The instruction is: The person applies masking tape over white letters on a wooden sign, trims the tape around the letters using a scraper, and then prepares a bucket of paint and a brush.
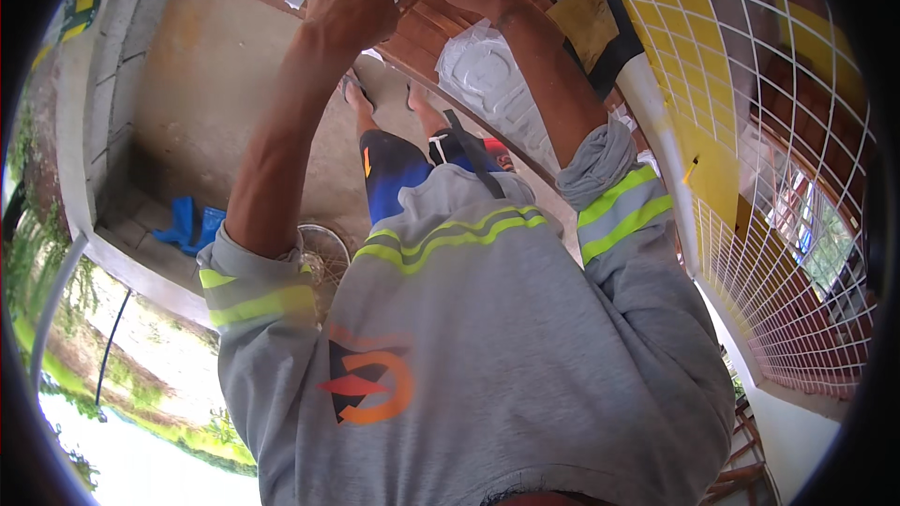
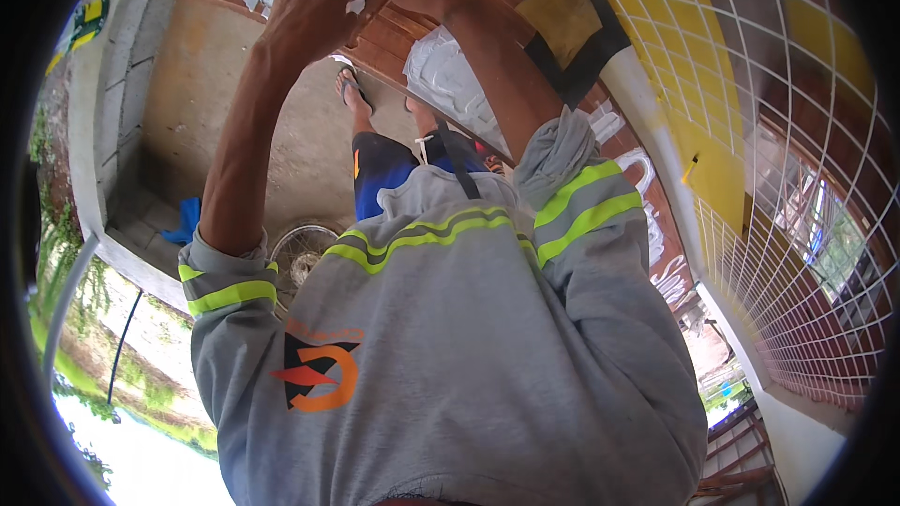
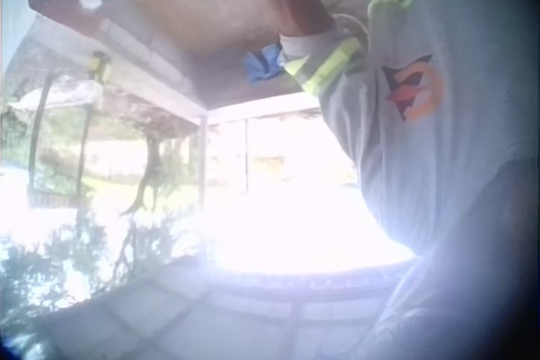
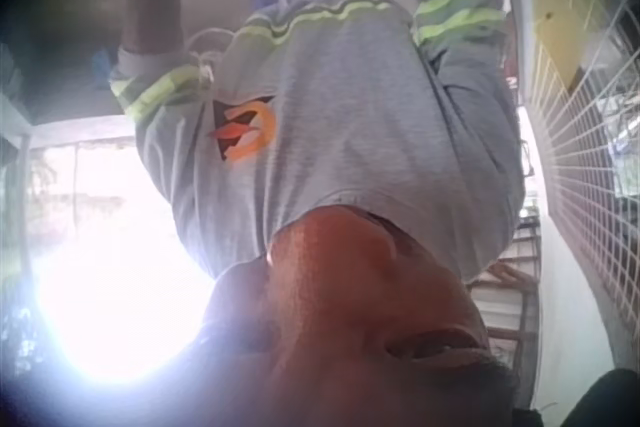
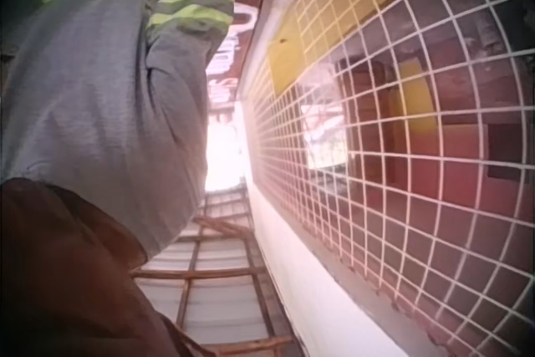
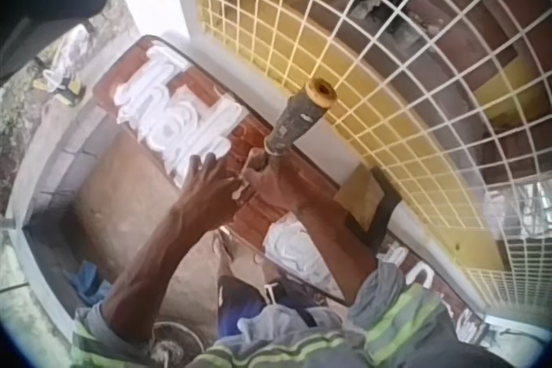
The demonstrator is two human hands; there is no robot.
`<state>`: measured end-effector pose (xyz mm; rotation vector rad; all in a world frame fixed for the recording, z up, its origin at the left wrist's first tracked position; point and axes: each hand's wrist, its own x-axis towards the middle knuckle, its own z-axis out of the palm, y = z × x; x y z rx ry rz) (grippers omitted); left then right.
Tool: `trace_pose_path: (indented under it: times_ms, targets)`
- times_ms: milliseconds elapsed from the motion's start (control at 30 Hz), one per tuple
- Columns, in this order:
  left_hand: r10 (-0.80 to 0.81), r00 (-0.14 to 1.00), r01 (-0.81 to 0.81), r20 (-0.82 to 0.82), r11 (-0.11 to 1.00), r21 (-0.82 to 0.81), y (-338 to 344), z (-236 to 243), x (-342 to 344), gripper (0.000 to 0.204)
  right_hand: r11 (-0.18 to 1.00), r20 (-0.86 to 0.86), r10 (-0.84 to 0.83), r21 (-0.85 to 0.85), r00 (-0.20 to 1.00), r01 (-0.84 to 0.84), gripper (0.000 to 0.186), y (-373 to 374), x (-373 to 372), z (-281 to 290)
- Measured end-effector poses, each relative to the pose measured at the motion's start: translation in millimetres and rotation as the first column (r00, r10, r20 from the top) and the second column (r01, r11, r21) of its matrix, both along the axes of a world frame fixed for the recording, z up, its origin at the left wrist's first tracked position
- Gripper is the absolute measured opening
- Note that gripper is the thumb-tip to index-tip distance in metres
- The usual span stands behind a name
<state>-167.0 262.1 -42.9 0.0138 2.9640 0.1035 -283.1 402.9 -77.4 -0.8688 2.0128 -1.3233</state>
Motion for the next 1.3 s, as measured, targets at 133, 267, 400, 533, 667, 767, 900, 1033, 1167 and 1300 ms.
trace_pose_path:
  times_ms: [133,267,400,533,667,767,900,1033,1167,1300]
  targets:
    - [0.095,0.995,-0.085,-0.042,0.978,0.189,3.8,3.9,-2.9,0.036,0.975,-0.152,0.023,0.224,0.988,0.011,0.012,-8.5,-3.4,11.5]
    - [0.093,0.994,-0.1,0.06,0.987,0.122,3.7,7.3,-8.5,0.041,0.971,-0.216,0.04,0.238,0.976,0.013,0.015,-12.7,-3.5,6.0]
    - [0.079,0.987,-0.101,0.14,0.981,0.163,4.1,13.2,-11.0,0.042,0.958,-0.337,0.096,0.287,0.936,0.005,0.018,-12.4,-5.5,7.8]
    - [0.099,0.994,-0.106,0.055,0.983,0.148,-1.6,2.3,-2.8,0.041,0.956,-0.257,0.052,0.291,0.965,0.026,0.02,-17.8,-3.3,8.9]
    - [0.076,0.982,-0.11,0.173,0.974,0.197,-1.4,24.5,-8.6,0.042,0.973,-0.299,0.065,0.229,0.952,0.006,0.018,-14.8,-4.4,-2.1]
    - [0.079,0.984,-0.104,0.157,0.982,0.157,-0.4,16.7,-10.7,0.041,0.983,-0.309,0.068,0.184,0.949,-0.01,0.018,-12.4,-5.0,-3.1]
    - [0.069,0.99,-0.084,0.126,0.989,0.125,-0.9,8.7,-7.8,0.042,0.99,-0.291,0.046,0.144,0.956,-0.004,0.018,-17.0,0.8,-1.7]
    - [0.008,0.999,-0.01,0.038,0.999,0.042,5.2,-5.7,-10.0,0.039,0.969,-0.47,0.101,0.246,0.877,0.021,0.018,-19.6,-0.2,-14.0]
    - [-0.104,0.995,0.105,0.012,0.988,-0.112,6.0,-11.7,-2.7,0.036,0.969,-0.472,0.127,0.247,0.872,-0.007,0.019,-18.3,2.1,-12.4]
    - [-0.028,0.999,0.028,0.047,1.0,-0.004,6.1,-12.7,-1.2,0.036,0.967,-0.497,0.147,0.254,0.855,-0.019,0.019,-16.6,3.8,-12.1]
